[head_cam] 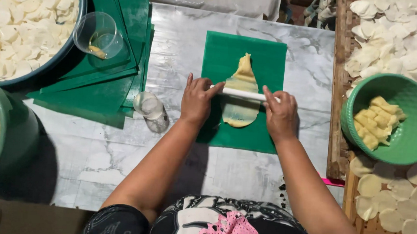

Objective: Rolling out small portions of yellow dough into thin sheets on a green mat using a rolling pin.

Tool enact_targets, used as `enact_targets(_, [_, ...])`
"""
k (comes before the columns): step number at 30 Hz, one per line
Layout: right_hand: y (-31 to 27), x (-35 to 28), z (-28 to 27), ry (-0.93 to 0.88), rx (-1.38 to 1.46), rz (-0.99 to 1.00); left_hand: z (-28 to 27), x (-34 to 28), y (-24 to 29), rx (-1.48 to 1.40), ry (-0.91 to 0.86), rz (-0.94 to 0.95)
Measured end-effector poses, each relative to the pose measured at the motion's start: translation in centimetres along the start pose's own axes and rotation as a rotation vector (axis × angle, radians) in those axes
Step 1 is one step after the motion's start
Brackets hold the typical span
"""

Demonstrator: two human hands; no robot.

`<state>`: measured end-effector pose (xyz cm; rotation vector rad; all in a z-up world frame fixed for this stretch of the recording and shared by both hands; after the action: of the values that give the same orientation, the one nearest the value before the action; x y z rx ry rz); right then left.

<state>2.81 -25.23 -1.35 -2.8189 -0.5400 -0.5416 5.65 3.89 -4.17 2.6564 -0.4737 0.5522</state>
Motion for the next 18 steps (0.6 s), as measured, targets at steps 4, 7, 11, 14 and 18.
enact_targets(4, [-2.0,0.5,-1.1,0.028,-0.064,-0.042,-1.1,0.4,1.6,0.048,0.044,0.010])
enact_targets(7, [-2.8,1.0,-1.0,-0.148,-0.089,0.126,-3.7,1.9,3.9,0.085,0.005,-0.088])
enact_targets(11, [-2.1,0.3,0.4,-0.102,-0.088,0.079,-2.3,2.9,3.5,0.024,-0.194,-0.143])
enact_targets(14, [-1.9,-0.1,0.7,-0.109,-0.158,0.003,-1.6,2.6,2.8,0.046,-0.220,-0.122])
enact_targets(18, [-0.6,1.5,0.6,-0.086,-0.149,-0.052,-1.6,4.4,2.3,0.129,-0.125,-0.104])
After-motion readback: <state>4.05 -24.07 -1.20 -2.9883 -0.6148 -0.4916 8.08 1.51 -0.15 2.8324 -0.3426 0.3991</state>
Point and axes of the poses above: each hand's wrist, its own x-axis towards the middle knuckle, its own z-axis out of the palm, y = z × x, the point moved 3 cm from there along x, towards the middle knuckle, and after that the axes turned 5 degrees about -y, right-handed, at the moved point
